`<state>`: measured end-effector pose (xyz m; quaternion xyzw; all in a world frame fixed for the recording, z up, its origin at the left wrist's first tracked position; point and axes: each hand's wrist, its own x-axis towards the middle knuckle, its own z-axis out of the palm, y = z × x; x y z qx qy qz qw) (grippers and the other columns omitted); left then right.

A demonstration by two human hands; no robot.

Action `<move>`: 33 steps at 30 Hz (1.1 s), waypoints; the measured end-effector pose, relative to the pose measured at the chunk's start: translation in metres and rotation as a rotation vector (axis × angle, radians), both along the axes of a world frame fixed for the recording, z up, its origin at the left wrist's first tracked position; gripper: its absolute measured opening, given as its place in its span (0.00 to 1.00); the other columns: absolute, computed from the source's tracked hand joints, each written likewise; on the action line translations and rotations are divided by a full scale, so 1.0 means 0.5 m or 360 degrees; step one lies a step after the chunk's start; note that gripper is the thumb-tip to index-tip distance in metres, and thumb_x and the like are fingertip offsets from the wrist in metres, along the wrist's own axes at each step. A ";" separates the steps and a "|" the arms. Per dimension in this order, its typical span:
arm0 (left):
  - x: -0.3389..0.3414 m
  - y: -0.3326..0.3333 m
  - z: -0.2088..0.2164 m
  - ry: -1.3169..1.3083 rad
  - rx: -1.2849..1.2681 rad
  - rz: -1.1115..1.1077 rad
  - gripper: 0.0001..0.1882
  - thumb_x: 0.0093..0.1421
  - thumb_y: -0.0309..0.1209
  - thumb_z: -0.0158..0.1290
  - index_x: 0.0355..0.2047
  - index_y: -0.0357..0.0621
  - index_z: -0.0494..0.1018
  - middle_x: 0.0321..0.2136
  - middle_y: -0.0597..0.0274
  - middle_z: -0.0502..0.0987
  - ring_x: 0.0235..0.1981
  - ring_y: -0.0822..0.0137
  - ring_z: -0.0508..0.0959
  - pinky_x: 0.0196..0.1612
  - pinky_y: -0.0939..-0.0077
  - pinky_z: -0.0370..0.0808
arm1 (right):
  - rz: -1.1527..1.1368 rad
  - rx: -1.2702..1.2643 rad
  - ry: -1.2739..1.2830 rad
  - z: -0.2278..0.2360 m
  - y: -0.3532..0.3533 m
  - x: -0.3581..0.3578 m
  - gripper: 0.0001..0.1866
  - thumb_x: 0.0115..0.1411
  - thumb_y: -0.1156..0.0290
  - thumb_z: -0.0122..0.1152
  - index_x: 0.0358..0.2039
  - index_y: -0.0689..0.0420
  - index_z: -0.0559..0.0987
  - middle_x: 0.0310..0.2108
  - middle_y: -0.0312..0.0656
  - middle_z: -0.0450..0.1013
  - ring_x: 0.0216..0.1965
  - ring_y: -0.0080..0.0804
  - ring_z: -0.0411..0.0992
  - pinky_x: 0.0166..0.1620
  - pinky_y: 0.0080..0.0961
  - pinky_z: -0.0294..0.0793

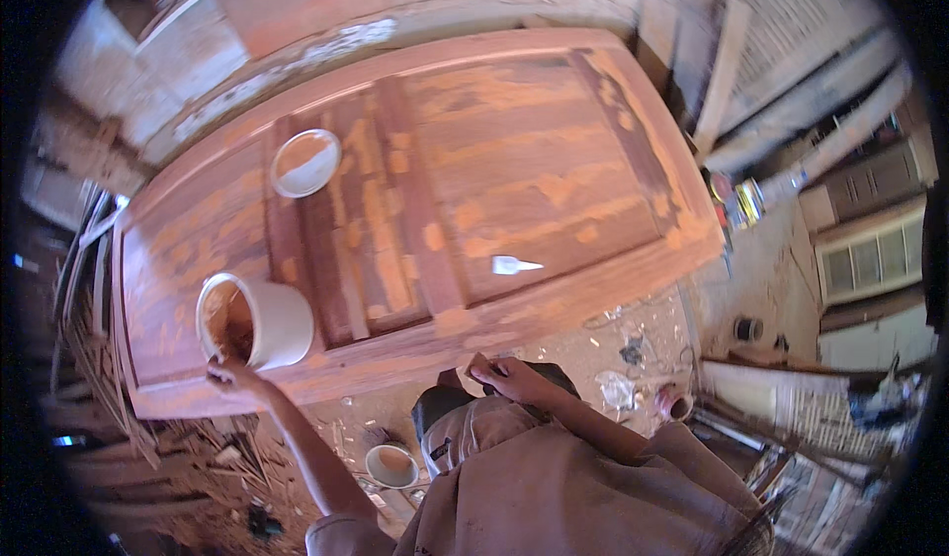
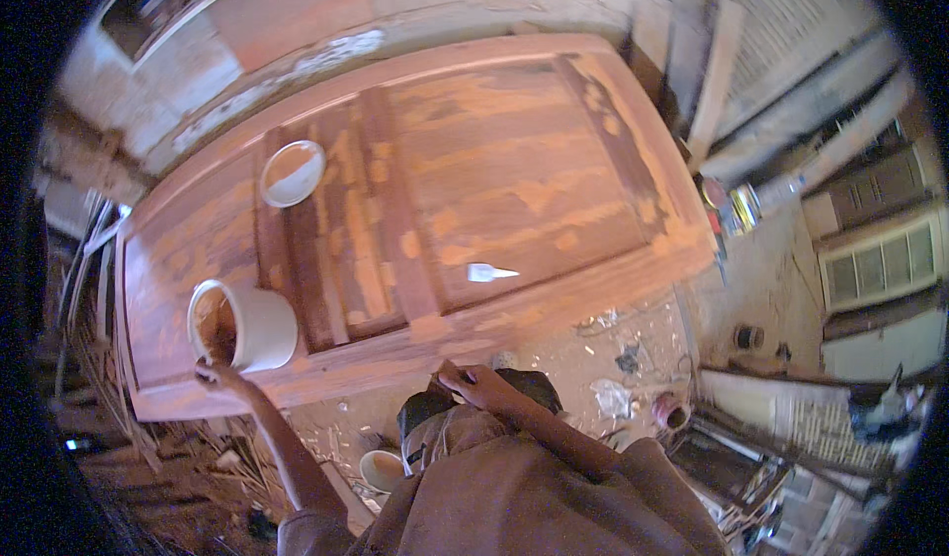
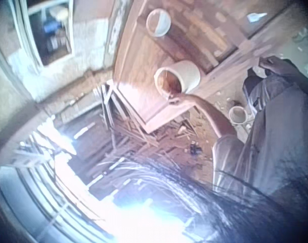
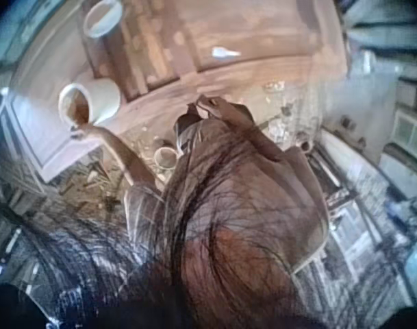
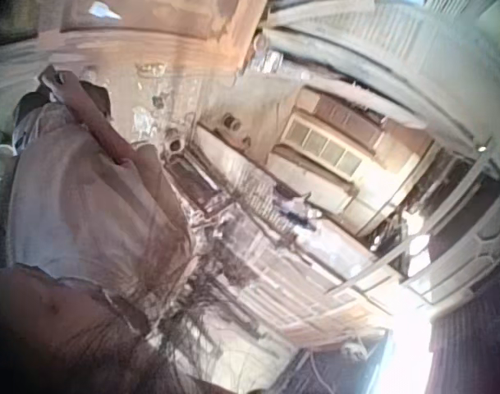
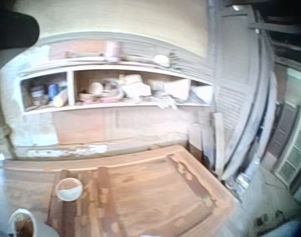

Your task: The person fills gaps and applies wood filler to a wooden door using a putty knife and a cloth, then applies adhesive from a tube to a wooden strip and presses it into a groove on the door.

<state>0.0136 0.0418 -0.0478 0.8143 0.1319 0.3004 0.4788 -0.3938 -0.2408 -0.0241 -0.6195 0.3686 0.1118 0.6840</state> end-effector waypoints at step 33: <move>-0.616 -0.391 -0.186 -0.0092 0.0295 -0.1204 0.17 0.69 0.31 0.49 0.53 0.34 0.63 0.47 0.48 0.69 0.40 0.57 0.73 0.41 0.63 0.74 | -0.1488 0.0393 -0.0345 -0.017 -0.214 -0.535 0.14 0.68 0.59 0.56 0.32 0.56 0.73 0.21 0.32 0.69 0.20 0.20 0.67 0.24 0.19 0.67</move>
